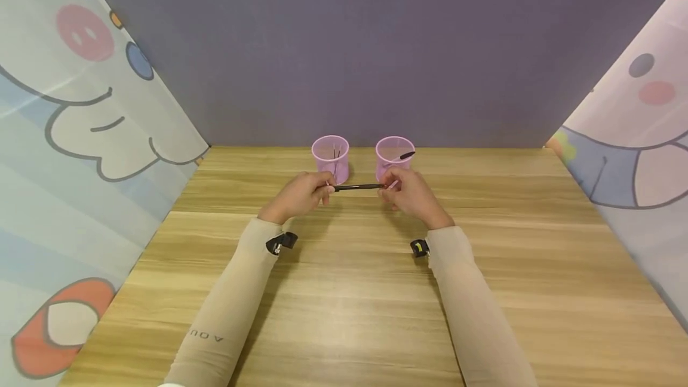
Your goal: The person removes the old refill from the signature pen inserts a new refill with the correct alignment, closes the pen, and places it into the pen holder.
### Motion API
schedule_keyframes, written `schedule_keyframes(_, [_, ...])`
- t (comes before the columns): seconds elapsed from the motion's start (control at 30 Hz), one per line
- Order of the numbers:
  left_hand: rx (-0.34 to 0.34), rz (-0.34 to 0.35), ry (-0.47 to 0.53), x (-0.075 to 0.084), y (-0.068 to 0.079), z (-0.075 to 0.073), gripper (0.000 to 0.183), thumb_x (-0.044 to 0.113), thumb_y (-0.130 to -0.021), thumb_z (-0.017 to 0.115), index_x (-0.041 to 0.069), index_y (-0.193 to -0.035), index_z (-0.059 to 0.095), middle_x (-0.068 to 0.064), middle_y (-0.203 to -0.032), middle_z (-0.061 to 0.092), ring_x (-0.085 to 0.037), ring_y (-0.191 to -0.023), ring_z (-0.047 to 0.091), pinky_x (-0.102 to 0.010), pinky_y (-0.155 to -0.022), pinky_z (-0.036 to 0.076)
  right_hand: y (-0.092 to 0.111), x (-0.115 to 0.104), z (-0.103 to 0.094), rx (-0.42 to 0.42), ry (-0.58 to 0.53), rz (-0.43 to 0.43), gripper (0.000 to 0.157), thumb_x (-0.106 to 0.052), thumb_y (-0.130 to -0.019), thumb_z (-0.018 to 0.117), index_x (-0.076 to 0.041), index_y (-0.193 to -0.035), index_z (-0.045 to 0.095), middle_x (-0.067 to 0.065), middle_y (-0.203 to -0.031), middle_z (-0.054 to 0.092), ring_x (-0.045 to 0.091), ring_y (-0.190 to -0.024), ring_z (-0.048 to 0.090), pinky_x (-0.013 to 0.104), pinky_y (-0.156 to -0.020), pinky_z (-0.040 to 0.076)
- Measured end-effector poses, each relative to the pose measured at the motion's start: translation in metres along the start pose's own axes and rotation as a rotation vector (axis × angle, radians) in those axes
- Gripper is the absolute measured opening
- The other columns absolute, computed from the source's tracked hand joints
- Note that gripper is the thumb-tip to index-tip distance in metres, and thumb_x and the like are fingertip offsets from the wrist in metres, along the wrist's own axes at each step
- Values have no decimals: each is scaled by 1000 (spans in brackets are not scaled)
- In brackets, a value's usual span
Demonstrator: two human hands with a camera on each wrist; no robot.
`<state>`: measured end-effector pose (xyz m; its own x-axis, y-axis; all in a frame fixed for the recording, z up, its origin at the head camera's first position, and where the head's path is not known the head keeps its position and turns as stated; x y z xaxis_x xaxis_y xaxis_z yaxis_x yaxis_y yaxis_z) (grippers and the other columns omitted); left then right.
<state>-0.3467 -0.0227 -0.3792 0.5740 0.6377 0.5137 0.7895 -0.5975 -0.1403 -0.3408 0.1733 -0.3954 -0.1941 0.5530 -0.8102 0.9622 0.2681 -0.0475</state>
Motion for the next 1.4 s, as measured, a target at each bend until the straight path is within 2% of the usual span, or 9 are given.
schedule_keyframes(0.1, [5,-10,13,-1,1,0,16,15,-105,56,3,-103,68,-5,-75,71,-14,-69,62,-33,-70,49,1,0,3,-43,-13,-22,25,-10,-95,71,3,-115,63,19,-100,71,34,-79,70,47,-61,61])
schedule_keyframes(0.2, [2,-16,10,-1,1,-1,17,16,-105,57,3,-103,68,-4,-75,70,-14,-69,61,-32,-70,49,1,0,6,-79,-30,-29,24,-15,-98,68,3,-115,64,20,-101,69,37,-76,70,49,-61,60])
schedule_keyframes(0.43, [4,-11,-1,2,0,-3,17,18,-105,57,5,-101,67,-1,-74,68,-14,-68,59,-32,-69,48,1,5,4,-98,-61,-2,29,-23,-106,56,6,-108,61,28,-95,68,25,-71,69,48,-61,61])
schedule_keyframes(0.63, [8,-1,-9,4,0,-4,17,18,-105,57,5,-101,67,-1,-74,69,-13,-67,59,-32,-69,48,1,6,5,-116,-77,3,30,-22,-108,53,7,-106,60,28,-93,67,20,-69,67,47,-63,62])
schedule_keyframes(1.4, [2,6,-29,1,-1,0,14,18,-104,59,7,-101,67,0,-73,69,-12,-68,60,-33,-72,50,0,8,8,-127,-102,3,22,-14,-105,57,7,-109,60,30,-95,66,21,-72,67,46,-66,62])
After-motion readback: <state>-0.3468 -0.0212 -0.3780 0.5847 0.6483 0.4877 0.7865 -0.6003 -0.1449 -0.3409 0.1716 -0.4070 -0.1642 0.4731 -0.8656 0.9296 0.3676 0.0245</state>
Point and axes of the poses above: each hand's wrist, its own y-axis away from the middle knuckle, its own z-axis out of the palm, x = y × z, the point moved 10 cm from there along -y, towards the middle knuckle
